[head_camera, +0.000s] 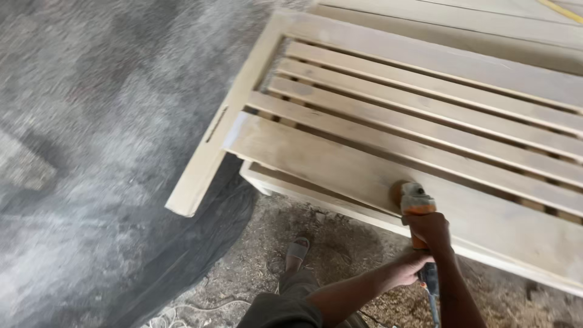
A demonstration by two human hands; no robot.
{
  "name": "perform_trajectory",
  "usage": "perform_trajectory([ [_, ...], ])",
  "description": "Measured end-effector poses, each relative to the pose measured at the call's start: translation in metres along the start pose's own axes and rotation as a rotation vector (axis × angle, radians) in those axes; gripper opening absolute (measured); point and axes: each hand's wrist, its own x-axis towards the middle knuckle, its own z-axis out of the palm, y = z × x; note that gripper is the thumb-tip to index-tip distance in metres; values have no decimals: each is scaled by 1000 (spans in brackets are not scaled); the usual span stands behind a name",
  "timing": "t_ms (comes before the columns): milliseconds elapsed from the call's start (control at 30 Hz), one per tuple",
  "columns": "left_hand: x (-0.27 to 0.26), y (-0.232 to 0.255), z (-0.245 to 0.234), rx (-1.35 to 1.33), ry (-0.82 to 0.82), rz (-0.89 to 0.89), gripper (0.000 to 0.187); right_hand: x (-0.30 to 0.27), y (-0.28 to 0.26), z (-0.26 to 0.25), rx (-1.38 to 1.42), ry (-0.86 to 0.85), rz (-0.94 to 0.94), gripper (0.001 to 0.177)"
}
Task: The person uses an angle grinder with a sanding disc to smooth the surface of a wooden slatted bench. They move the tool back and forth along the length of the slats, generating sawdust.
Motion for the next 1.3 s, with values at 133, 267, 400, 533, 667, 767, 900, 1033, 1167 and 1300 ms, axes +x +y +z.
perform_trajectory([
  [133, -28, 72, -62, -114, 197, 41, 37, -3, -111, 52, -70, -44, -139, 76],
  [267, -60, 130, -133, -197, 248, 155, 37, -21, -217, 94, -130, -79, -259, 78],
  [400, -84, 161, -184, -313, 322, 321, 35, -47, -295, 122, -175, -123, -350, 77],
  [533, -94, 189, -209, -372, 341, 433, 33, -62, -345, 133, -226, -149, -433, 76],
  [667, -104, 179, -198, -372, 333, 357, 34, -64, -322, 134, -199, -149, -377, 75],
  [767, -85, 175, -179, -329, 372, 280, 35, -40, -302, 121, -177, -149, -335, 75],
  [900, -63, 127, -141, -303, 301, 251, 38, -21, -228, 99, -130, -125, -216, 74],
  [1033, -40, 78, -90, -155, 208, 135, 37, -11, -145, 61, -52, -62, -86, 73],
  [1167, -23, 30, -21, -45, 144, -38, 33, -10, -51, 15, 24, 15, 50, 73],
  [1300, -6, -13, 47, 22, 56, -298, 22, -17, 45, -31, 105, 92, 225, 74],
])
